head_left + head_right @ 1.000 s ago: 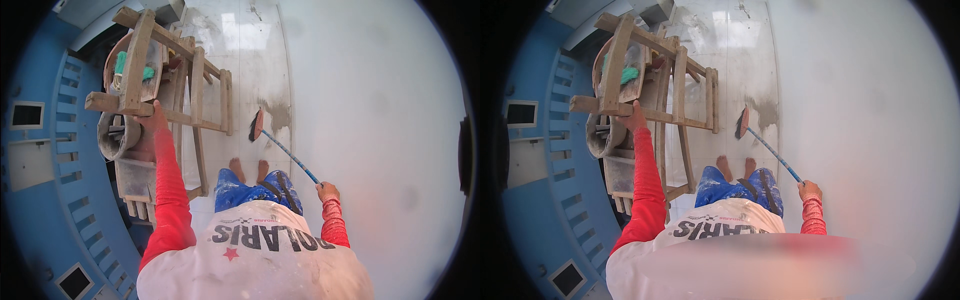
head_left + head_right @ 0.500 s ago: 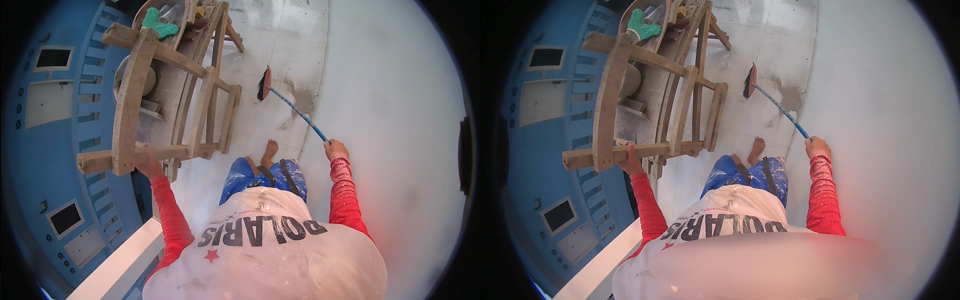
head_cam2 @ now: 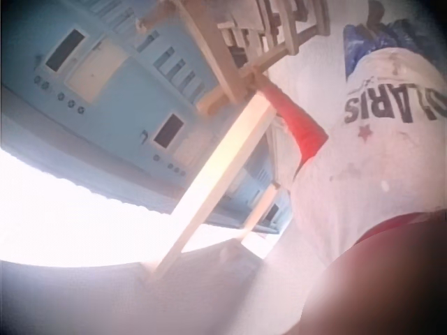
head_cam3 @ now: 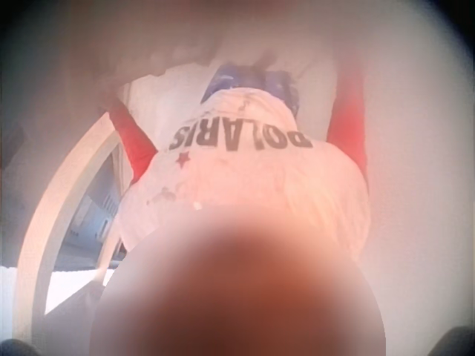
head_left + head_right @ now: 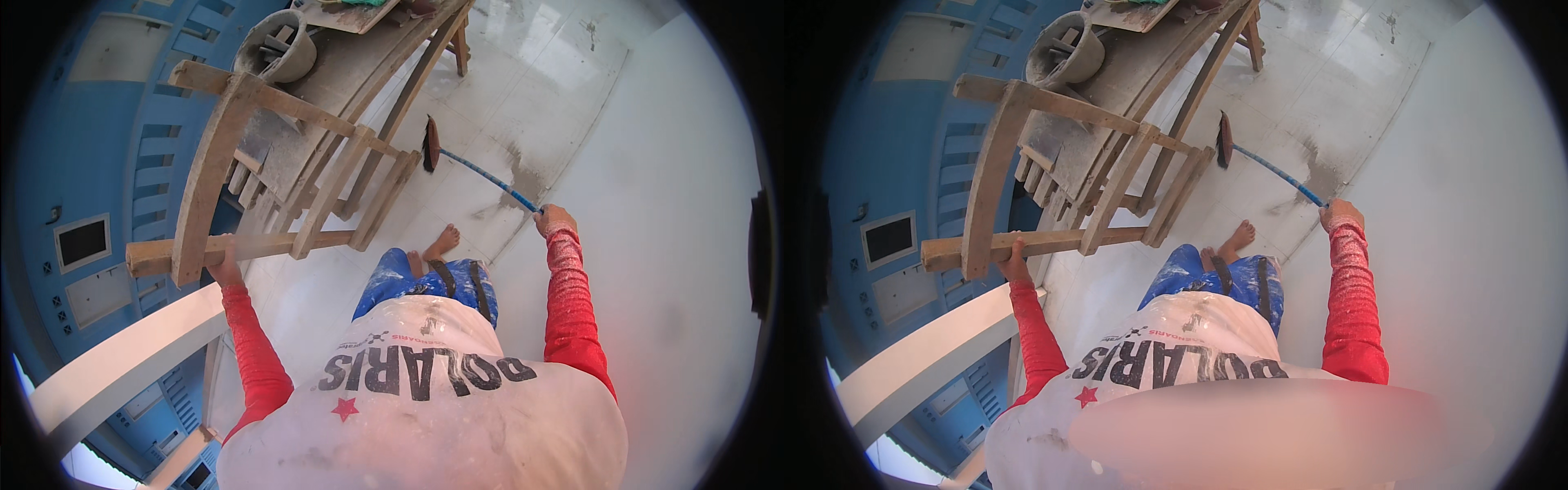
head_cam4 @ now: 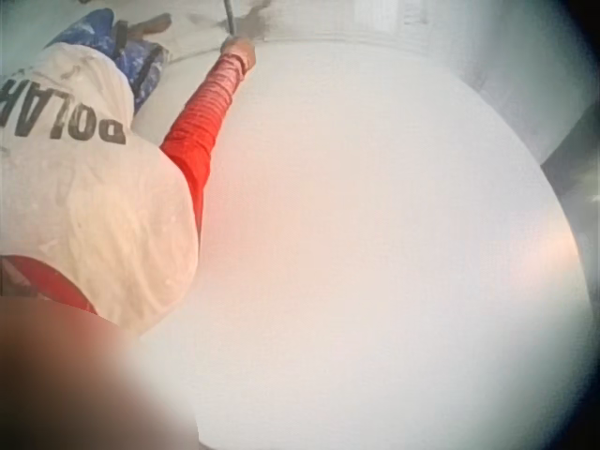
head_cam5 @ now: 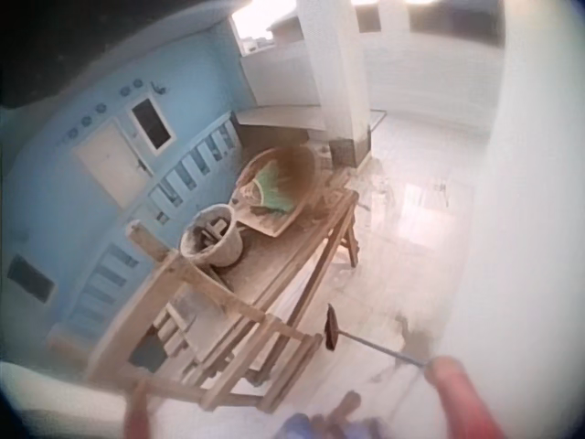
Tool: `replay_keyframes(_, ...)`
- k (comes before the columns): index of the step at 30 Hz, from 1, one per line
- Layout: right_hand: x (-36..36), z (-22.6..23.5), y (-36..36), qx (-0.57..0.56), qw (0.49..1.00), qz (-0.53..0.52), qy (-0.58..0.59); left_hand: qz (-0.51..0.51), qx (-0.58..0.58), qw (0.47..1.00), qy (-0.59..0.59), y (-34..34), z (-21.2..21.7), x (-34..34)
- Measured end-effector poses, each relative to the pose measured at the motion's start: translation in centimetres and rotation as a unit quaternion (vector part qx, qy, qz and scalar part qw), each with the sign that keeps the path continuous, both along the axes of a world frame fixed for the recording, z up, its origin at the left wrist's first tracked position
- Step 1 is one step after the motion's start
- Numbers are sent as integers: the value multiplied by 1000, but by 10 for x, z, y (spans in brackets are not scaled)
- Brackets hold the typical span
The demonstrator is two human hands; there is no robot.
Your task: The person sweeps a white tiled floor with a broom, moving debris toward a dustpan. They briefly lift the dustpan to position it, then continue sweeping around a wooden scaffold and wheelbarrow.
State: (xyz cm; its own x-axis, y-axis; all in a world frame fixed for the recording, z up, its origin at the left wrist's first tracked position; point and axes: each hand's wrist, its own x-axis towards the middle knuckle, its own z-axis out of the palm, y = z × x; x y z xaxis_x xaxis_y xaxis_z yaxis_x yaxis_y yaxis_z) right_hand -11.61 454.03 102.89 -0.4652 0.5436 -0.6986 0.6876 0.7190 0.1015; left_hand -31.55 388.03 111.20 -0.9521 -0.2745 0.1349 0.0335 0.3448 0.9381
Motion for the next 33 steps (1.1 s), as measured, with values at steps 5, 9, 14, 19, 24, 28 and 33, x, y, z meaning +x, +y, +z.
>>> replay_keyframes(5,-27,-3,1,-1,999,19,-35,35,-57,998,5,-17,12,26)
replay_keyframes(9,3,1,15,-12,999,-1,-45,65,-149,984,-68,-43,34,47)
replay_keyframes(14,62,-5,16,20,997,-41,-58,107,-136,984,50,-70,34,47)
replay_keyframes(19,80,34,-48,58,994,-81,-50,151,-151,977,19,-154,66,7)
replay_keyframes(24,115,50,-120,74,992,-106,-14,88,-139,986,21,-249,64,-57)
replay_keyframes(28,134,76,-218,90,986,-139,11,-27,-92,993,69,-315,37,-120)
replay_keyframes(33,175,97,-314,93,980,-174,33,-74,-68,989,107,-357,-15,-220)
